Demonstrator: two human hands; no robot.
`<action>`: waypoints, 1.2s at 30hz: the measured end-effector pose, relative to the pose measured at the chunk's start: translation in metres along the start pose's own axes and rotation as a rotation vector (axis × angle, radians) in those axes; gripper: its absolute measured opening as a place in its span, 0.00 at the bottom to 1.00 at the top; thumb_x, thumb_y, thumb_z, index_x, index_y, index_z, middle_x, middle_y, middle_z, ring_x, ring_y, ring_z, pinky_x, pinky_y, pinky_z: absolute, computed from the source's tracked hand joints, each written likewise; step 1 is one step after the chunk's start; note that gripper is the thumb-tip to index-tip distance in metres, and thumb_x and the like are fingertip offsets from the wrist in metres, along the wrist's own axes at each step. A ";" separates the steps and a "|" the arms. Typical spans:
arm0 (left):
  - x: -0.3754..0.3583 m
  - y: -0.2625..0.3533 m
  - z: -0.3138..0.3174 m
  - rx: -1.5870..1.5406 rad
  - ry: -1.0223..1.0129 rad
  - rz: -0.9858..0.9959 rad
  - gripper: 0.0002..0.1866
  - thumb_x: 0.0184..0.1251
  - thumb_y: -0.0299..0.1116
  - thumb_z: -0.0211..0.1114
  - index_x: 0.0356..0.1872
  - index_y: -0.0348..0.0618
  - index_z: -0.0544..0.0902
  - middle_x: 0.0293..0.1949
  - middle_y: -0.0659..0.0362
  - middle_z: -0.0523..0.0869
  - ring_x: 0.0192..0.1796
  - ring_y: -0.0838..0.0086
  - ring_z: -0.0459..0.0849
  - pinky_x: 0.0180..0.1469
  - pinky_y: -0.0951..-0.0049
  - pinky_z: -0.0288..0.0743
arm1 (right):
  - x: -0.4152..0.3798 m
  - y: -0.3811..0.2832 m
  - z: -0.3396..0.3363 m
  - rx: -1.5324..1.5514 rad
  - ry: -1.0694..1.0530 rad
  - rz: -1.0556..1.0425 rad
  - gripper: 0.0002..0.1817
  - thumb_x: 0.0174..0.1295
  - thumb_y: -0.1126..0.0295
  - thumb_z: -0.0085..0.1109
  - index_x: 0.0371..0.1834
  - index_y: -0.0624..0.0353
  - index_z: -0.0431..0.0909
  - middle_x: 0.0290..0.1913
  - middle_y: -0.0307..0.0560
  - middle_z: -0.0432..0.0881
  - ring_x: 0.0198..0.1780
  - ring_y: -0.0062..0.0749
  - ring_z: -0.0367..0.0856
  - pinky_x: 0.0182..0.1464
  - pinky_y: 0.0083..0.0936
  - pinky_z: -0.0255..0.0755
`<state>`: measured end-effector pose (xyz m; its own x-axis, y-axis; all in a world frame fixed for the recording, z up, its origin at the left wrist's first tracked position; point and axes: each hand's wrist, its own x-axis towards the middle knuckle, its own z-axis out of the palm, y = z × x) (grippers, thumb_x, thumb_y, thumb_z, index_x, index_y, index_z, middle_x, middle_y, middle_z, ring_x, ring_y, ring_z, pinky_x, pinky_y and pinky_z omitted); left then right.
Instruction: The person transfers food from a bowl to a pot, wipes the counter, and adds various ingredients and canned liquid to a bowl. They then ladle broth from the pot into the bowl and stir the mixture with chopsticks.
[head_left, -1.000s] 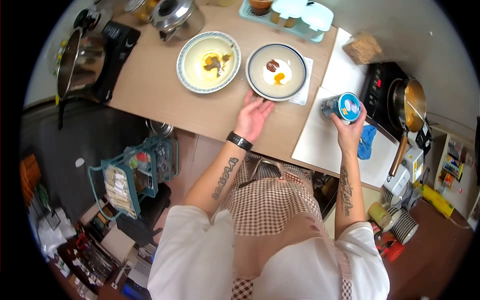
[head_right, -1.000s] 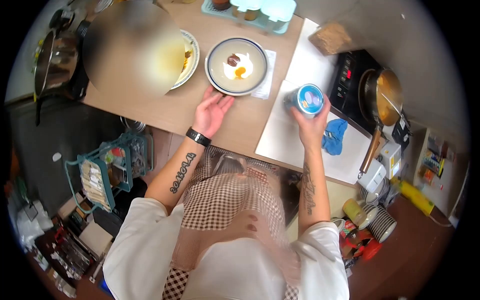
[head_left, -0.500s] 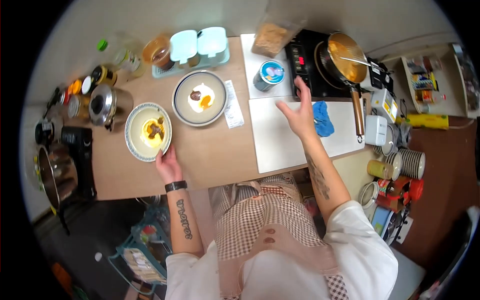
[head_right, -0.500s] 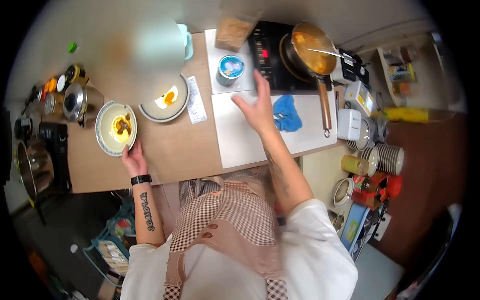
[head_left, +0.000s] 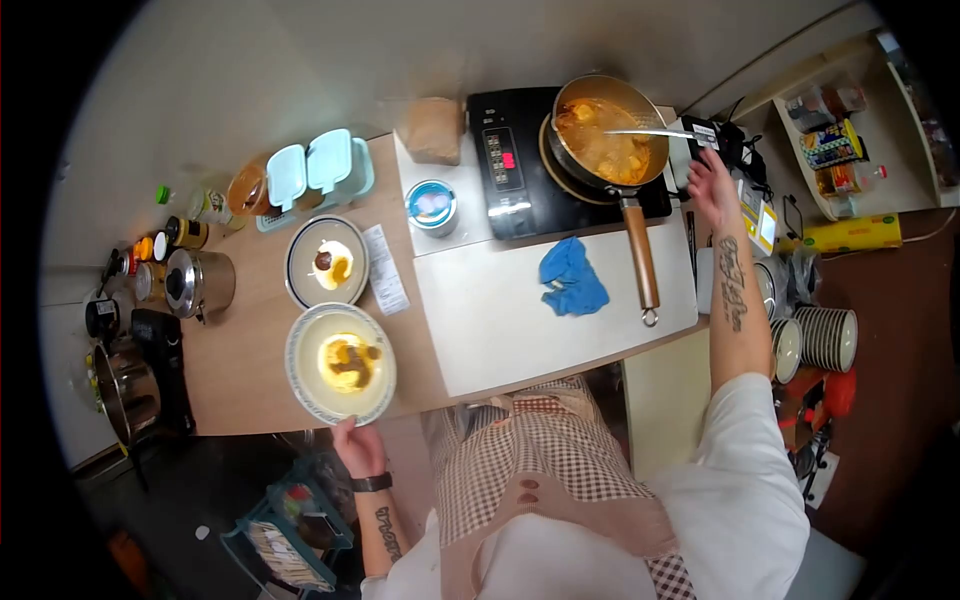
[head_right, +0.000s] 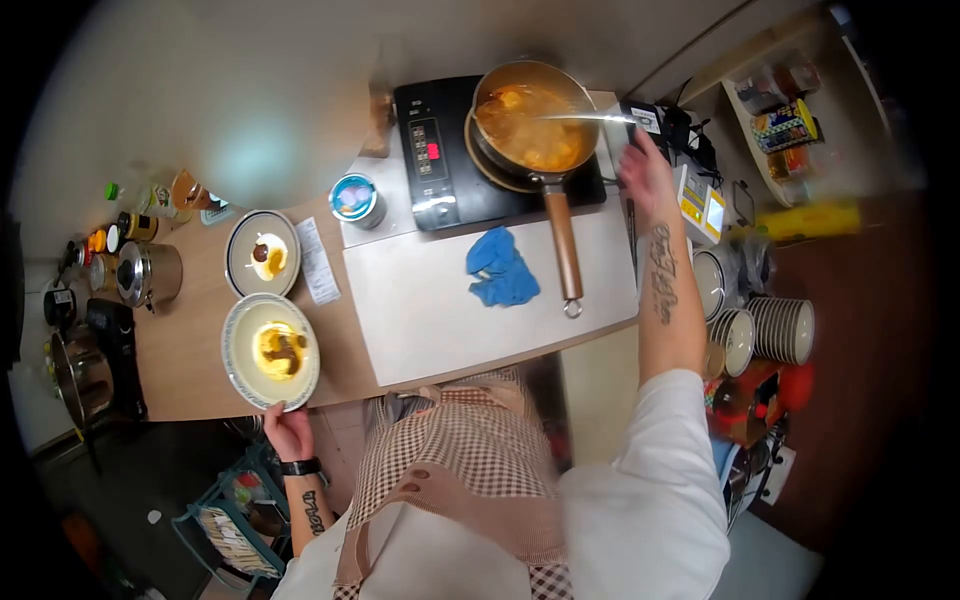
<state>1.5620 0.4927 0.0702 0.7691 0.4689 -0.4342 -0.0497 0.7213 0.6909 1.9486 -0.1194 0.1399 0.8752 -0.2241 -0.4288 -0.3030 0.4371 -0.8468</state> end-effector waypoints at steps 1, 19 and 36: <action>-0.010 -0.012 0.018 0.021 -0.019 -0.032 0.33 0.60 0.25 0.57 0.70 0.36 0.66 0.70 0.52 0.72 0.70 0.59 0.72 0.74 0.57 0.63 | 0.021 0.002 -0.001 0.033 -0.099 0.010 0.15 0.69 0.55 0.62 0.46 0.54 0.78 0.33 0.37 0.80 0.29 0.22 0.76 0.24 0.16 0.64; -0.015 -0.146 0.225 0.243 -0.322 -0.287 0.35 0.62 0.21 0.53 0.74 0.43 0.60 0.68 0.55 0.72 0.69 0.64 0.72 0.70 0.61 0.68 | -0.069 -0.030 0.009 -0.684 -0.233 -0.630 0.14 0.73 0.72 0.51 0.53 0.69 0.81 0.44 0.49 0.87 0.46 0.30 0.87 0.50 0.22 0.79; -0.029 -0.141 0.140 0.283 -0.192 -0.339 0.31 0.62 0.19 0.53 0.70 0.39 0.65 0.66 0.54 0.75 0.67 0.64 0.74 0.69 0.62 0.69 | -0.095 -0.004 0.022 -0.670 -0.286 -0.620 0.13 0.73 0.74 0.51 0.53 0.71 0.80 0.44 0.53 0.87 0.46 0.33 0.88 0.52 0.24 0.80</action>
<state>1.6363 0.3057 0.0661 0.8172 0.1091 -0.5660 0.3791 0.6378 0.6704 1.8751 -0.0812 0.1910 0.9845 0.0122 0.1747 0.1704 -0.2971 -0.9395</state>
